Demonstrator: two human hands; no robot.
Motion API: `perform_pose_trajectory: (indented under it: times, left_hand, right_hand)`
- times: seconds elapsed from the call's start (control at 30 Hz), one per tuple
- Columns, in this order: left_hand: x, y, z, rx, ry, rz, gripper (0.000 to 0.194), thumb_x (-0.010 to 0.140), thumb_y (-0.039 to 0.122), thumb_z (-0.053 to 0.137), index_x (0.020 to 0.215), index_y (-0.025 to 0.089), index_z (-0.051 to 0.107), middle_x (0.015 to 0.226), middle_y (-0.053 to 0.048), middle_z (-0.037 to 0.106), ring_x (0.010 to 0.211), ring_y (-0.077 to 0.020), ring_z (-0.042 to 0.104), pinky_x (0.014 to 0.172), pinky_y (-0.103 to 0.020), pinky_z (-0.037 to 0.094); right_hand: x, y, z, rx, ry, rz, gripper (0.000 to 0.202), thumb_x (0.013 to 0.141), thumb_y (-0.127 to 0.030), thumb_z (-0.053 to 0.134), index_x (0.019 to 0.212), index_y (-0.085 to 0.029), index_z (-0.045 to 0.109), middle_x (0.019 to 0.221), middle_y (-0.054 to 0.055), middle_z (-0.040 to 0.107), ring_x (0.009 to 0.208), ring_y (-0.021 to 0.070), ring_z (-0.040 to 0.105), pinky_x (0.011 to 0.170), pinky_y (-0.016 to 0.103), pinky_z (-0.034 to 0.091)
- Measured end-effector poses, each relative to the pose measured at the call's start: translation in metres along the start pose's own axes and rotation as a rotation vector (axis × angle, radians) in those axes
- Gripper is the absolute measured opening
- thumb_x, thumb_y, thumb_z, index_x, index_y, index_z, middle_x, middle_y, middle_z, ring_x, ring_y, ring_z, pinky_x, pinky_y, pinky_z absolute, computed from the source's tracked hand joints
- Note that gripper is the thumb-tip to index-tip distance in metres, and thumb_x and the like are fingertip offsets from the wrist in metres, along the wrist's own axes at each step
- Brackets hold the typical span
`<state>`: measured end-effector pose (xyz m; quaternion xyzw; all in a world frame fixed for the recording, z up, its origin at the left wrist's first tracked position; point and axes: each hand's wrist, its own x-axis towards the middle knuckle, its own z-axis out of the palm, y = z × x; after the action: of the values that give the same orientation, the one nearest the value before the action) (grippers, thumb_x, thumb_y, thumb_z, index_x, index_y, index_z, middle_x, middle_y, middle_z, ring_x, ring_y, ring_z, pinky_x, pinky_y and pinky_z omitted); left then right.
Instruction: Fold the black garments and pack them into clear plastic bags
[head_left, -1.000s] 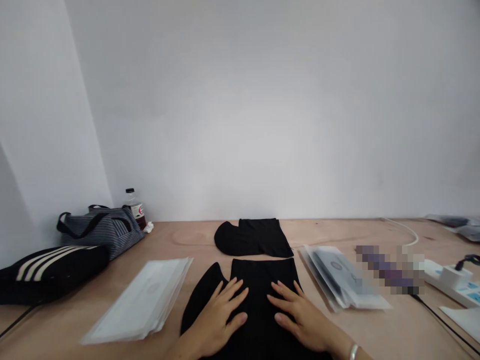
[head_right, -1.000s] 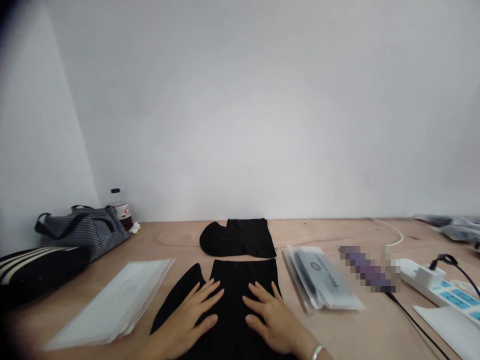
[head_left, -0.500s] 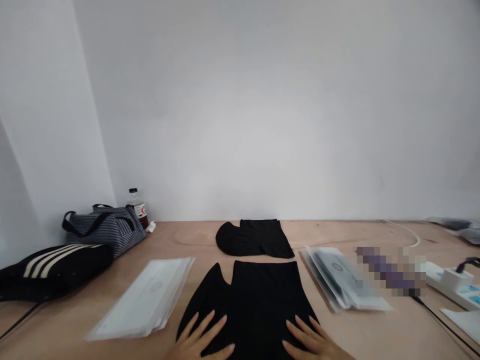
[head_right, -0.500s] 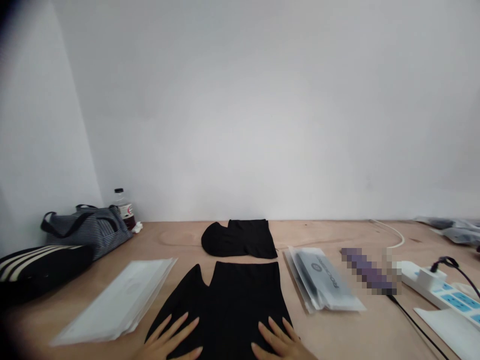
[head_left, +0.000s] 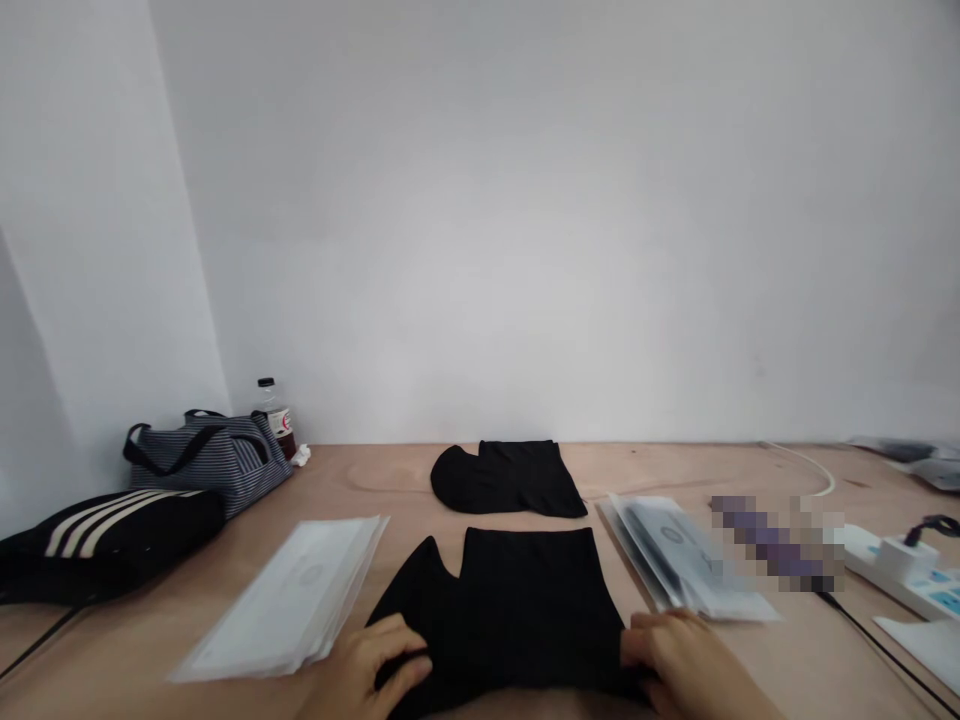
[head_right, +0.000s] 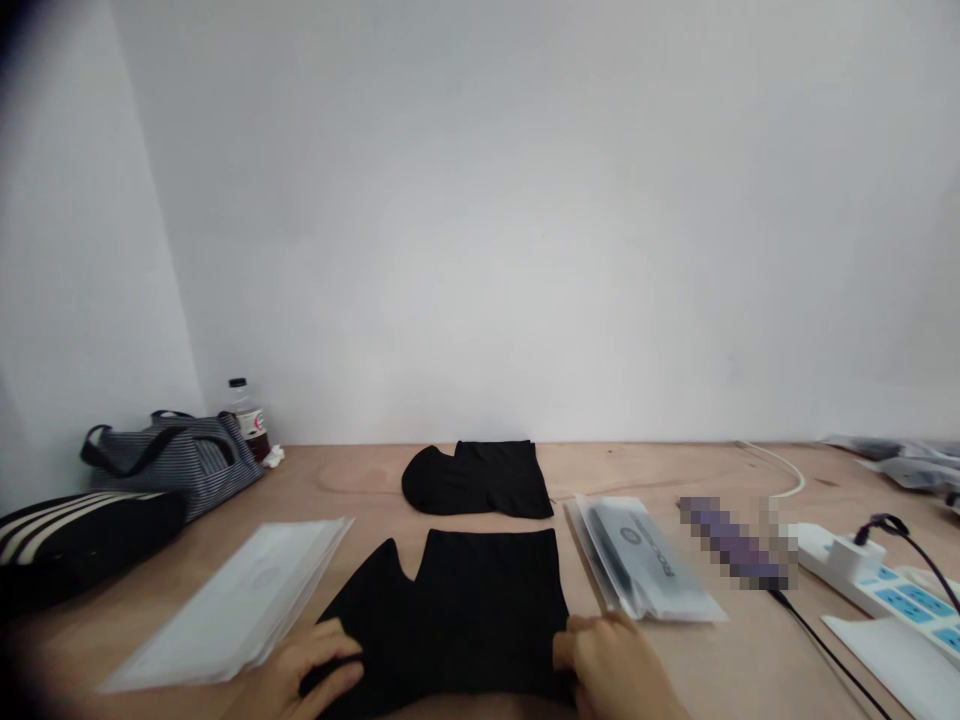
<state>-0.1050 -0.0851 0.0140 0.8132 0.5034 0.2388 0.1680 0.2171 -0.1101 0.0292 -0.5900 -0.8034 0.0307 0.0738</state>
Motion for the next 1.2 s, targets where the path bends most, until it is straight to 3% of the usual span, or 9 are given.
perform_pose_trajectory:
  times: [0.2, 0.37, 0.53, 0.67, 0.87, 0.93, 1.07, 1.2]
  left_hand:
    - [0.051, -0.011, 0.002, 0.065, 0.102, -0.057, 0.019, 0.081, 0.032, 0.044, 0.075, 0.022, 0.058, 0.077, 0.001, 0.063, 0.076, -0.0171, 0.058, 0.067, -0.024, 0.04]
    - [0.101, -0.024, 0.007, 0.298, 0.105, -0.15, 0.022, 0.083, 0.033, 0.044, 0.074, 0.02, 0.059, 0.077, -0.002, 0.065, 0.077, -0.0195, 0.059, 0.062, -0.024, 0.038]
    - [0.128, -0.039, 0.023, 0.368, 0.072, -0.166, 0.014, 0.08, 0.03, 0.051, 0.075, 0.021, 0.06, 0.076, -0.002, 0.065, 0.076, -0.0209, 0.061, 0.061, -0.024, 0.038]
    - [0.132, -0.034, 0.026, 0.41, 0.099, -0.149, 0.01, 0.076, 0.027, 0.057, 0.082, 0.02, 0.06, 0.084, -0.004, 0.063, 0.082, -0.0229, 0.058, 0.067, -0.028, 0.039]
    - [0.112, -0.009, 0.031, 0.425, 0.205, -0.04, 0.023, 0.086, 0.023, 0.04, 0.096, 0.022, 0.06, 0.101, -0.005, 0.058, 0.095, -0.0207, 0.052, 0.081, -0.032, 0.036]
    - [0.102, -0.006, 0.04, 0.43, 0.163, -0.01, 0.029, 0.087, 0.028, 0.036, 0.102, 0.023, 0.06, 0.11, -0.006, 0.056, 0.103, -0.0213, 0.049, 0.087, -0.034, 0.034]
    - [0.09, -0.01, 0.055, 0.477, -0.02, -0.075, 0.046, 0.086, 0.047, 0.032, 0.125, 0.025, 0.042, 0.135, -0.008, 0.036, 0.124, -0.0289, 0.026, 0.098, -0.049, 0.018]
    - [0.086, -0.016, 0.056, 0.452, -0.133, -0.097, 0.055, 0.084, 0.053, 0.029, 0.131, 0.026, 0.032, 0.139, -0.008, 0.026, 0.127, -0.0302, 0.017, 0.099, -0.053, 0.009]
  right_hand:
    - [0.051, -0.001, -0.006, -0.098, 0.108, 0.15, 0.04, 0.066, 0.001, 0.036, 0.089, -0.02, 0.061, 0.087, 0.007, 0.063, 0.082, 0.0192, 0.057, 0.073, 0.03, 0.03]
    - [0.101, 0.013, 0.018, -0.087, 0.122, 0.237, 0.037, 0.071, -0.001, 0.037, 0.097, -0.019, 0.056, 0.097, 0.008, 0.06, 0.092, 0.0207, 0.053, 0.071, 0.03, 0.03]
    - [0.119, 0.029, 0.038, -0.086, 0.121, 0.28, 0.043, 0.068, 0.002, 0.039, 0.101, -0.021, 0.053, 0.1, 0.006, 0.058, 0.09, 0.0182, 0.053, 0.068, 0.028, 0.032]
    - [0.12, 0.025, 0.041, -0.131, 0.178, 0.298, 0.04, 0.07, 0.001, 0.039, 0.102, -0.016, 0.054, 0.106, 0.012, 0.053, 0.096, 0.0226, 0.049, 0.072, 0.031, 0.033]
    - [0.113, -0.015, 0.052, -0.054, 0.231, 0.151, 0.031, 0.084, -0.016, 0.032, 0.104, -0.016, 0.056, 0.111, 0.011, 0.053, 0.103, 0.021, 0.045, 0.086, 0.031, 0.031]
    - [0.111, -0.026, 0.062, 0.037, 0.192, 0.127, 0.038, 0.088, -0.028, 0.028, 0.114, -0.015, 0.051, 0.122, 0.012, 0.048, 0.113, 0.0224, 0.039, 0.093, 0.035, 0.027]
    - [0.107, -0.028, 0.077, 0.067, 0.042, 0.157, 0.057, 0.087, -0.05, 0.022, 0.133, -0.017, 0.029, 0.139, 0.011, 0.024, 0.127, 0.0278, 0.014, 0.098, 0.052, 0.006]
    - [0.099, -0.019, 0.074, 0.065, -0.019, 0.085, 0.059, 0.084, -0.058, 0.018, 0.134, -0.027, 0.022, 0.141, 0.006, 0.018, 0.128, 0.0269, 0.011, 0.098, 0.054, 0.001]
